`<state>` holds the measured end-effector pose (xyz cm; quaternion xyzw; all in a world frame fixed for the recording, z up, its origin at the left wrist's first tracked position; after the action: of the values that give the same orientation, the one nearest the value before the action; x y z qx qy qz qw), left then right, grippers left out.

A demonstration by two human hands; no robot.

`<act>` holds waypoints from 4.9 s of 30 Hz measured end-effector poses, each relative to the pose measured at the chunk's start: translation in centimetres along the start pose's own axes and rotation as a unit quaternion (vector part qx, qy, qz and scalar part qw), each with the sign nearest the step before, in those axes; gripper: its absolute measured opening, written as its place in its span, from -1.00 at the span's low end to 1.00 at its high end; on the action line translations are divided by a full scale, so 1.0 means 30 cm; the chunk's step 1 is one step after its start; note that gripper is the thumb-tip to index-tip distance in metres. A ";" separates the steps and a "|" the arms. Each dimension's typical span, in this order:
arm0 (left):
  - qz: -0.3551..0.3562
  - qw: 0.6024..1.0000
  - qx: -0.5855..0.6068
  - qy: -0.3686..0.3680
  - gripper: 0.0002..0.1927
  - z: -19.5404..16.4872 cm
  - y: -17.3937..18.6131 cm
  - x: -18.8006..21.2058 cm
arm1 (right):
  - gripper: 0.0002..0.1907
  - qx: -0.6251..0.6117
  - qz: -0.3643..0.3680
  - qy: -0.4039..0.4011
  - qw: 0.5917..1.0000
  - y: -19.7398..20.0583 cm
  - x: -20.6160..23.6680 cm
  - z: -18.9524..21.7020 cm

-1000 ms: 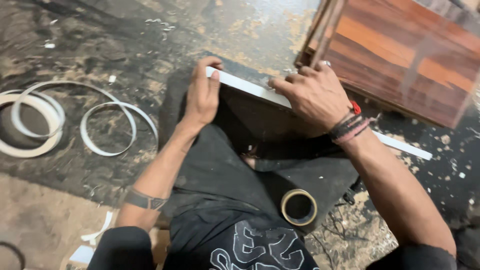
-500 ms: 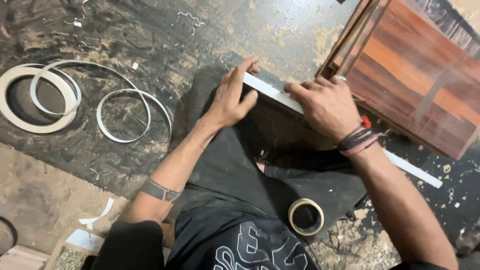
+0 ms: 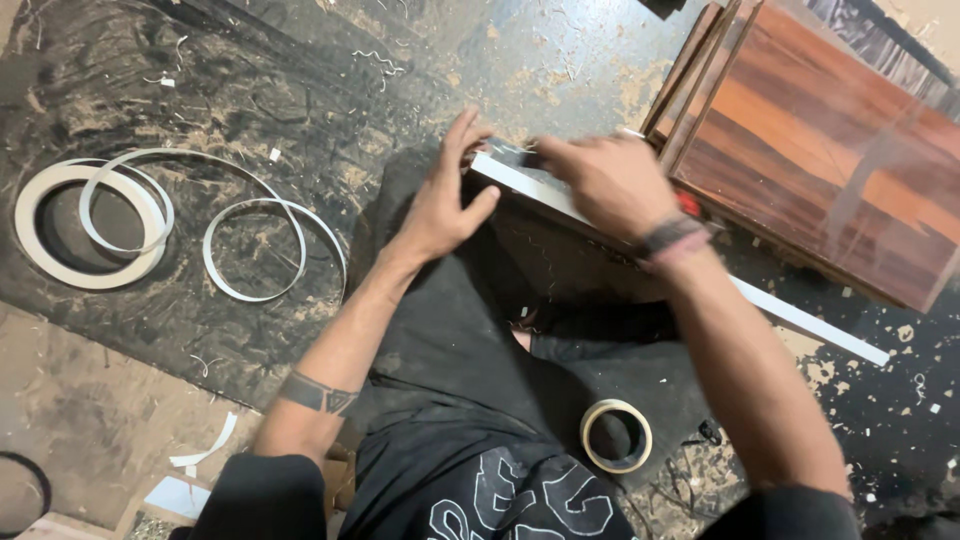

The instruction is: The person sits on the workshop floor and irons white edge banding tape onto the edges of particle board panels, pressing the tape with a hand iron and running a finger along the bond. They reposition the panels, peel and align the tape strip, and trim the banding at the end.

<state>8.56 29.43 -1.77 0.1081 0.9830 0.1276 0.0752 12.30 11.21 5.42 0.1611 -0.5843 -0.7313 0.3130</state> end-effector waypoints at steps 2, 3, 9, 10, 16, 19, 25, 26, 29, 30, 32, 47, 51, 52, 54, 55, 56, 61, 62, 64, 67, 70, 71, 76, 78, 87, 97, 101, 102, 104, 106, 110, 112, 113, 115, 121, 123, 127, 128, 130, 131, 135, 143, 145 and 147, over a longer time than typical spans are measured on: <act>-0.023 0.998 -0.047 -0.031 -0.39 -0.035 0.047 0.012 | -0.50 -0.054 0.009 -0.032 0.998 0.015 0.140 -0.109; -0.021 0.995 -0.083 -0.043 -0.46 -0.051 0.062 0.012 | -0.57 -0.021 0.044 -0.053 0.997 0.011 0.228 -0.167; 0.033 0.981 -0.169 -0.091 -0.69 -0.116 0.089 -0.046 | -0.50 0.108 0.164 -0.147 0.970 0.020 0.765 -0.427; 0.039 0.981 -0.167 -0.088 -0.72 -0.122 0.090 -0.055 | -0.51 0.102 0.153 -0.147 0.972 0.024 0.823 -0.436; 0.046 0.977 -0.184 -0.095 -0.75 -0.148 0.084 -0.064 | -0.56 0.084 0.110 -0.135 0.981 0.012 0.871 -0.396; 0.050 0.977 -0.186 -0.092 -0.75 -0.143 0.082 -0.058 | -0.56 0.060 0.070 -0.083 0.992 0.008 0.735 -0.312; 0.046 0.976 -0.195 -0.088 -0.76 -0.137 0.085 -0.058 | -0.56 0.079 0.046 -0.004 0.996 0.063 0.461 -0.139; 0.048 0.975 -0.197 -0.088 -0.76 -0.137 0.085 -0.056 | -0.57 0.067 0.027 0.004 0.997 0.069 0.420 -0.108; 0.044 0.978 -0.186 -0.078 -0.77 -0.136 0.087 -0.054 | -0.56 0.076 -0.001 0.044 0.996 0.078 0.306 -0.037; 0.046 0.979 -0.183 -0.079 -0.77 -0.136 0.085 -0.053 | -0.54 0.085 -0.006 0.056 0.995 0.071 0.270 -0.013; 0.048 0.979 -0.184 -0.079 -0.76 -0.131 0.089 -0.047 | -0.60 0.082 -0.018 0.064 0.994 0.059 0.192 0.018; 0.005 0.935 -0.309 -0.173 -0.47 -0.186 0.077 -0.021 | -0.70 -0.102 -0.069 0.020 0.992 0.018 0.067 -0.016; 0.077 0.895 -0.360 -0.253 -0.54 -0.246 -0.065 -0.020 | -0.65 -0.118 -0.008 -0.061 0.991 0.040 0.375 -0.215; 0.100 0.904 -0.330 -0.253 -0.60 -0.253 -0.118 -0.033 | -0.66 -0.103 -0.008 -0.078 0.992 0.047 0.458 -0.250; 0.147 0.910 -0.287 -0.262 -0.71 -0.265 -0.232 -0.054 | -0.67 -0.071 0.009 -0.137 0.988 0.041 0.611 -0.310; 0.171 0.907 -0.274 -0.269 -0.76 -0.271 -0.296 -0.057 | -0.67 -0.055 0.028 -0.177 0.982 0.032 0.685 -0.342; 0.169 0.906 -0.268 -0.281 -0.78 -0.283 -0.355 -0.062 | -0.68 -0.048 0.031 -0.181 0.982 0.033 0.744 -0.365; 0.177 0.903 -0.249 -0.301 -0.87 -0.311 -0.472 -0.050 | -0.66 -0.002 0.066 -0.220 0.973 0.023 0.969 -0.417; 0.169 0.907 -0.234 -0.307 -0.83 -0.313 -0.439 -0.049 | -0.64 0.008 0.073 -0.219 0.973 0.027 0.989 -0.417; 0.147 0.910 -0.235 -0.307 -0.74 -0.306 -0.315 -0.057 | -0.61 0.027 0.084 -0.213 0.973 0.038 0.999 -0.413; 0.108 0.906 -0.312 -0.264 -0.69 -0.287 -0.116 -0.058 | -0.64 0.010 0.058 -0.169 0.984 0.046 0.930 -0.365; 0.094 0.899 -0.348 -0.250 -0.71 -0.279 0.014 -0.052 | -0.49 0.003 0.027 -0.093 0.995 0.040 0.778 -0.277; 0.095 0.903 -0.343 -0.241 -0.69 -0.275 0.023 -0.048 | -0.49 -0.004 0.027 -0.081 0.996 0.030 0.715 -0.241; 0.072 0.925 -0.316 -0.197 -0.66 -0.250 0.034 -0.023 | -0.52 -0.052 -0.054 0.039 0.996 0.026 0.325 -0.001; 0.048 0.929 -0.317 -0.185 -0.62 -0.235 0.044 -0.012 | -0.58 -0.031 -0.043 0.055 0.997 0.008 0.184 0.085; 0.076 0.959 -0.249 -0.116 -0.62 -0.131 0.099 0.031 | -0.51 -0.093 0.034 -0.068 0.993 0.000 0.326 -0.019; 0.183 0.908 -0.260 -0.271 -0.76 -0.151 -0.230 0.202 | -0.53 0.080 0.027 -0.162 0.983 -0.090 0.839 -0.090; 0.182 0.905 -0.249 -0.293 -0.75 -0.158 -0.339 0.209 | -0.50 0.101 -0.009 -0.189 0.977 -0.130 0.917 -0.115; 0.182 0.906 -0.251 -0.287 -0.74 -0.156 -0.348 0.203 | -0.51 0.110 -0.020 -0.191 0.975 -0.136 0.924 -0.118; 0.186 0.905 -0.259 -0.280 -0.73 -0.154 -0.358 0.193 | -0.49 0.089 -0.046 -0.189 0.977 -0.147 0.925 -0.122; 0.192 0.901 -0.277 -0.275 -0.71 -0.152 -0.360 0.186 | -0.48 0.077 -0.061 -0.186 0.978 -0.156 0.917 -0.123; 0.184 0.906 -0.268 -0.272 -0.71 -0.156 -0.357 0.187 | -0.51 0.073 -0.072 -0.173 0.980 -0.165 0.894 -0.119; 0.178 0.914 -0.257 -0.259 -0.74 -0.152 -0.359 0.188 | -0.51 0.077 -0.077 -0.162 0.981 -0.164 0.877 -0.112; 0.176 0.915 -0.258 -0.254 -0.74 -0.149 -0.359 0.190 | -0.50 0.079 -0.079 -0.156 0.981 -0.165 0.865 -0.106; 0.174 0.917 -0.257 -0.249 -0.73 -0.144 -0.360 0.191 | -0.52 0.087 -0.087 -0.140 0.982 -0.169 0.836 -0.090; 0.171 0.922 -0.248 -0.243 -0.64 -0.134 -0.354 0.193 | -0.57 0.097 -0.135 -0.102 0.981 -0.194 0.767 -0.019; 0.178 0.924 -0.246 -0.234 -0.62 -0.131 -0.355 0.192 | -0.60 0.106 -0.151 -0.088 0.979 -0.202 0.761 0.007; 0.190 0.926 -0.245 -0.216 -0.62 -0.127 -0.357 0.187 | -0.59 0.090 -0.156 -0.103 0.978 -0.205 0.795 -0.006; 0.191 0.926 -0.245 -0.215 -0.62 -0.127 -0.357 0.187 | -0.60 0.090 -0.156 -0.116 0.977 -0.198 0.821 -0.023; 0.186 0.927 -0.247 -0.212 -0.61 -0.128 -0.357 0.186 | -0.61 0.098 -0.154 -0.143 0.973 -0.172 0.891 -0.071; 0.182 0.930 -0.243 -0.209 -0.61 -0.130 -0.355 0.185 | -0.62 0.104 -0.151 -0.157 0.970 -0.154 0.937 -0.097; 0.159 0.938 -0.232 -0.204 -0.63 -0.137 -0.357 0.184 | -0.68 0.147 -0.114 -0.236 0.954 -0.124 1.084 -0.175; 0.172 0.942 -0.209 -0.196 -0.64 -0.155 -0.355 0.173 | -0.75 0.183 -0.131 -0.175 0.958 -0.165 0.965 -0.136; 0.179 0.944 -0.199 -0.195 -0.62 -0.173 -0.358 0.172 | -0.74 0.181 -0.118 -0.175 0.960 -0.145 0.965 -0.134; 0.177 0.947 -0.195 -0.184 -0.63 -0.195 -0.384 0.162 | -0.69 0.164 -0.115 -0.180 0.963 -0.112 1.003 -0.144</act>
<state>0.63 18.31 0.17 0.2849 0.8733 0.3058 0.2504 -8.64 -11.07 4.99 0.1414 -0.7203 -0.6737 0.0857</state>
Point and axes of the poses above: each hand's wrist, its own x-axis away from the middle knuckle, its own y-axis out of the back of the hand, z = x × y, the point moved 6 cm from there along -x, towards the middle knuckle, and after that the axes turned 5 degrees about y, right-handed, at the moved point
